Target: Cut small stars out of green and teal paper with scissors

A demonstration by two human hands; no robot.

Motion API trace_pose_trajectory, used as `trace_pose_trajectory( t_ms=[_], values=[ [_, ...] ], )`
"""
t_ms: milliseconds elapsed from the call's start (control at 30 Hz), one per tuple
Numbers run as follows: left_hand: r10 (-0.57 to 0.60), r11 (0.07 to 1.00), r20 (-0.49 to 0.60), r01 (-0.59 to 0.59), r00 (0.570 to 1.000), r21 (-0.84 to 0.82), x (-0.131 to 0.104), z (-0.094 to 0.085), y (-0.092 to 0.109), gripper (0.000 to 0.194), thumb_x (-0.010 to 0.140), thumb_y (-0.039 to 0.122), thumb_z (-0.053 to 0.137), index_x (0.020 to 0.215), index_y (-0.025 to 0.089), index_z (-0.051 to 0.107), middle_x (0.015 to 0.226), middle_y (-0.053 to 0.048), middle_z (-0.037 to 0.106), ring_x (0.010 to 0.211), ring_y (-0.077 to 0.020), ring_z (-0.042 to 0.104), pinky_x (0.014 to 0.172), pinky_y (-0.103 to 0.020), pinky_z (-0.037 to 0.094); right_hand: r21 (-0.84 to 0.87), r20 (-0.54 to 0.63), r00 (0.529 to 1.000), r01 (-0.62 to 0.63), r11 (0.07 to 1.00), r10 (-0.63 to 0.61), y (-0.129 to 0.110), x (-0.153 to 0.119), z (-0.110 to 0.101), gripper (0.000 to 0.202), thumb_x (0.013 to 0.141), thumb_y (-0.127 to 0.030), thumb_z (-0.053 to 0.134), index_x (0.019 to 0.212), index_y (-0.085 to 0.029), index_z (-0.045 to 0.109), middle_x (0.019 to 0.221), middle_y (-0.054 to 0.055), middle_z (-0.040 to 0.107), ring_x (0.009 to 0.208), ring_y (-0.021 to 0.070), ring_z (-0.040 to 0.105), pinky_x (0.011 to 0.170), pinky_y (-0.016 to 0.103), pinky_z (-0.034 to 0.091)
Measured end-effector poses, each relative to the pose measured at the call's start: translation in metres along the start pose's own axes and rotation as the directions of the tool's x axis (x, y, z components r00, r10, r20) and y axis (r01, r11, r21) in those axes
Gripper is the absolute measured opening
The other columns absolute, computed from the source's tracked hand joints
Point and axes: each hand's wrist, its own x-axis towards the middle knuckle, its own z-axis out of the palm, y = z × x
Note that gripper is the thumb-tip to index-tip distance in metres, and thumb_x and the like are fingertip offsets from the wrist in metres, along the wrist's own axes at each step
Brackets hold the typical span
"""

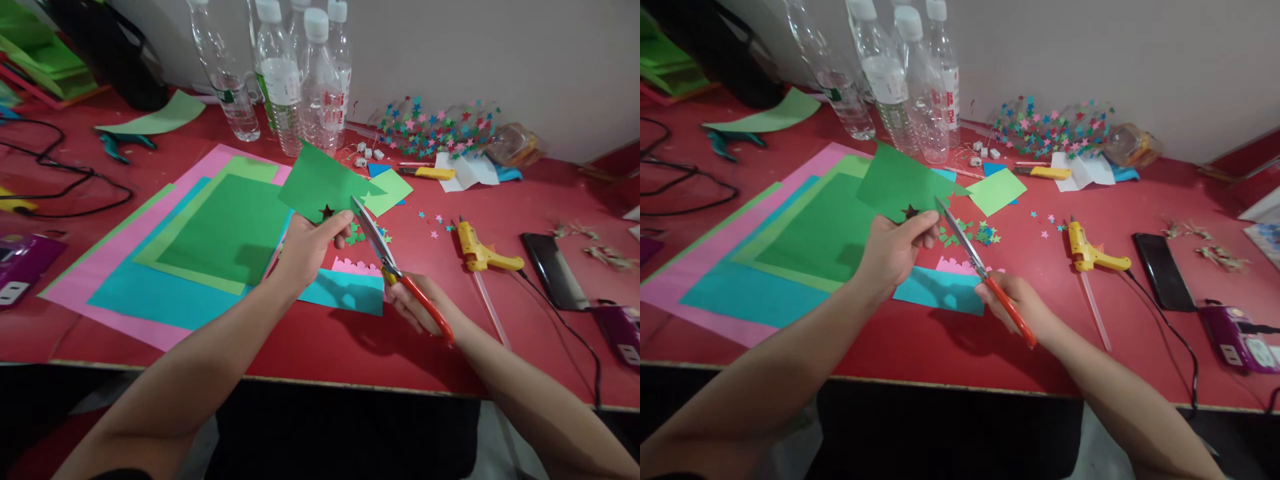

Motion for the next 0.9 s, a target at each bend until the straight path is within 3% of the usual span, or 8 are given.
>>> trace_pose_trajectory(
  t_ms=[200, 400, 567, 733, 900],
  values=[
    [-0.031, 0.999, -0.018, 0.031, 0.999, 0.013, 0.002, -0.002, 0.002, 0.024, 0.075, 0.027, 0.066, 0.054, 0.016, 0.060, 0.052, 0.003, 0.057, 0.046, -0.0050, 0.050, 0.047, -0.019, 0.042, -0.049, -0.017, 1.000, -0.011, 0.999, 0.011, -0.001, 0.001, -0.001, 0.043, 0.086, -0.057, 0.045, 0.064, -0.021, 0.038, 0.041, -0.007, 0.039, 0.033, 0.0066, 0.035, 0.037, 0.022, 0.026],
    [-0.018, 0.993, -0.025, 0.015, 1.000, -0.119, 0.009, -0.006, 0.010, 0.012, 0.071, 0.018, 0.065, 0.061, 0.017, 0.058, 0.052, 0.005, 0.058, 0.041, -0.0038, 0.047, 0.041, -0.018, 0.037, -0.027, 0.004, 0.999, -0.039, 0.999, 0.039, -0.004, 0.002, -0.004, 0.041, 0.086, -0.053, 0.046, 0.062, -0.021, 0.037, 0.039, -0.008, 0.039, 0.032, 0.0062, 0.035, 0.037, 0.021, 0.028],
    [-0.043, 0.993, -0.024, 0.040, 0.999, -0.114, 0.011, -0.009, 0.009, 0.018, 0.075, 0.021, 0.062, 0.060, 0.018, 0.052, 0.053, 0.005, 0.057, 0.041, -0.0035, 0.047, 0.041, -0.018, 0.037, -0.001, 0.031, 0.999, -0.017, 1.000, 0.017, 0.001, 0.004, -0.005, 0.041, 0.085, -0.054, 0.049, 0.063, -0.021, 0.039, 0.040, -0.008, 0.039, 0.033, 0.0061, 0.036, 0.036, 0.020, 0.026],
    [-0.119, 0.985, 0.070, 0.127, 0.990, -0.116, 0.009, -0.005, 0.005, 0.014, 0.076, 0.026, 0.064, 0.067, 0.017, 0.055, 0.060, 0.002, 0.062, 0.046, -0.0049, 0.053, 0.047, -0.019, 0.043, 0.046, -0.010, 1.000, -0.022, 0.999, 0.022, 0.002, 0.004, -0.001, 0.041, 0.082, -0.055, 0.054, 0.065, -0.021, 0.039, 0.041, -0.009, 0.038, 0.032, 0.0062, 0.035, 0.035, 0.021, 0.025],
    [-0.052, 0.989, 0.021, 0.055, 0.998, -0.139, 0.009, -0.005, 0.007, 0.007, 0.076, 0.020, 0.061, 0.073, 0.019, 0.056, 0.061, 0.004, 0.061, 0.049, -0.0054, 0.054, 0.049, -0.019, 0.045, 0.045, -0.013, 1.000, 0.000, 0.999, 0.000, 0.003, 0.003, -0.001, 0.043, 0.082, -0.057, 0.056, 0.066, -0.020, 0.040, 0.043, -0.009, 0.038, 0.033, 0.0057, 0.033, 0.036, 0.021, 0.023]
  ],
)
